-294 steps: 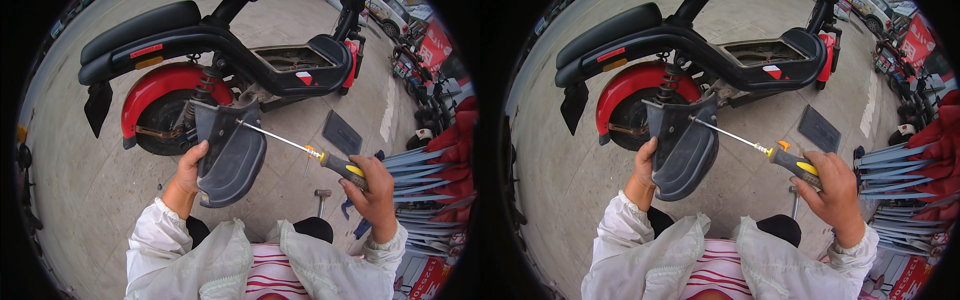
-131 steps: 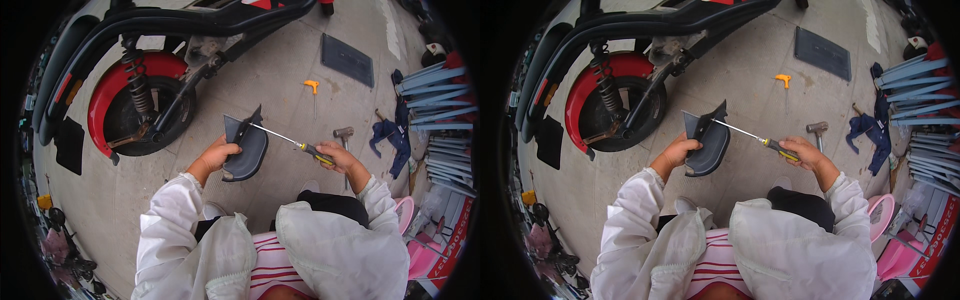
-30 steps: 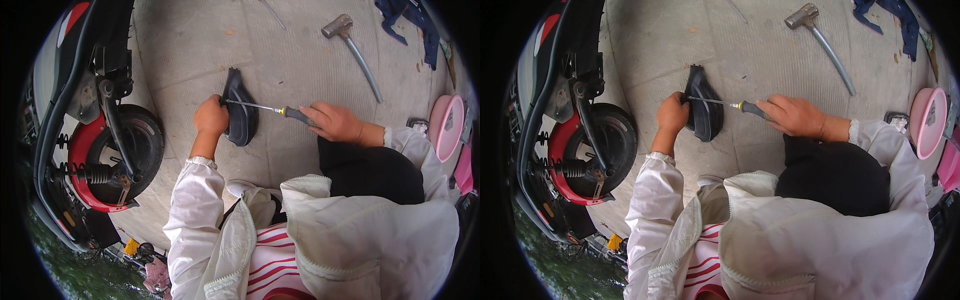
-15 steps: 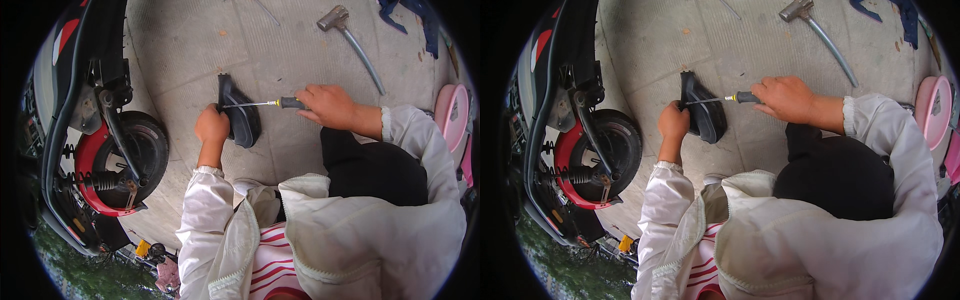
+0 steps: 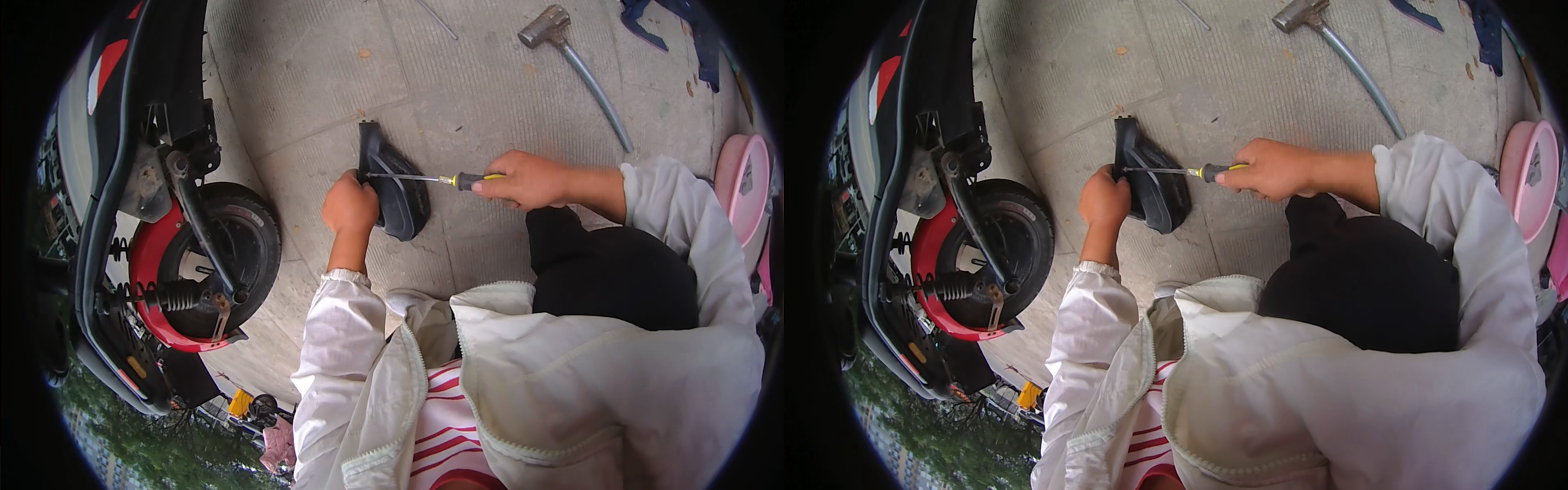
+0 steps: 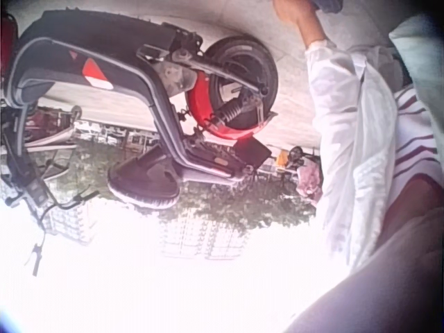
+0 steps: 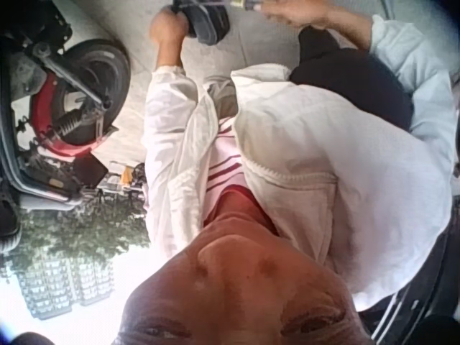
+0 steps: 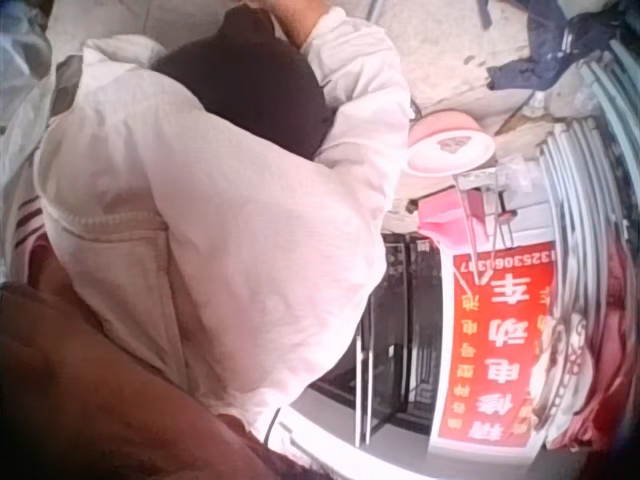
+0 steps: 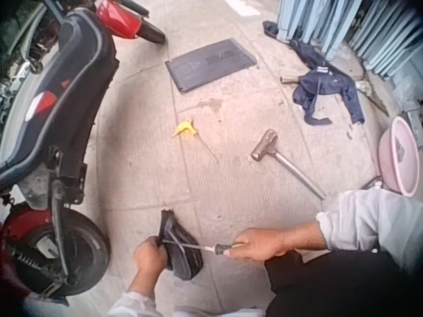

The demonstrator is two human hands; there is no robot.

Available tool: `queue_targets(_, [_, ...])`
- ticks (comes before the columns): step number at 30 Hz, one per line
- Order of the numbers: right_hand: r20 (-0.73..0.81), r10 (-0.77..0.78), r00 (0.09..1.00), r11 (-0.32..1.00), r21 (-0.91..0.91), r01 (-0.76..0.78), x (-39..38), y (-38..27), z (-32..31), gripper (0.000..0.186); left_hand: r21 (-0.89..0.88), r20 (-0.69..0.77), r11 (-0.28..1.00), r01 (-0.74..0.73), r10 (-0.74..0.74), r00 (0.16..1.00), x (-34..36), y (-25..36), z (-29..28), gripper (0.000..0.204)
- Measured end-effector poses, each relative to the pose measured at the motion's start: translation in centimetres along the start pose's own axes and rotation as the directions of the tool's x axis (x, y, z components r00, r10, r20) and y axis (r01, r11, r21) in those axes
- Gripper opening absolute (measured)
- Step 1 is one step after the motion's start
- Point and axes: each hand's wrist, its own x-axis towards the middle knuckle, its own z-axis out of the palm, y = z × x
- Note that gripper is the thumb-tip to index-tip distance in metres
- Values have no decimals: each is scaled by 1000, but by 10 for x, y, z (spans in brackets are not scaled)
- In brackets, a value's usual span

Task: The person uses a screwdriver to remove screws from a black plastic scooter part, then reattaches the part to the scooter frame and tightens the screws.

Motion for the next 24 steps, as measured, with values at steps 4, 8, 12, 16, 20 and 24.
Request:
queue_targets(4, [-14, 53, 999, 998, 41, -52, 3, -1, -12, 42, -1, -41, 999, -52, 52, 998, 1, -5, 5, 26])
queue_targets(8, [-189, -686, 703, 416, -894, 165, 7, 23, 3, 48, 30, -31, 999, -29, 30, 999, -5, 2, 4, 21])
queue_targets(12, [-36, 84, 996, 996, 38, -82, 0, 1, 3, 47, 59, -59, 998, -31, 34, 998, -5, 3, 7, 20])
queue_targets(16, [15, 83, 996, 985, 151, -84, 12, 21, -10, 47, 30, -80, 999, -43, 46, 996, -5, 5, 7, 20])
queue_targets(20, [-196, -717, 669, 438, -873, 213, 16, 36, 2, 53, 2, -49, 1000, -24, 24, 998, -5, 5, 6, 22])
queue_targets(24, [114, 207, 972, 974, 72, -216, 4, -10, -4, 46, 34, -45, 999, -2, 3, 999, -4, 6, 6, 24])
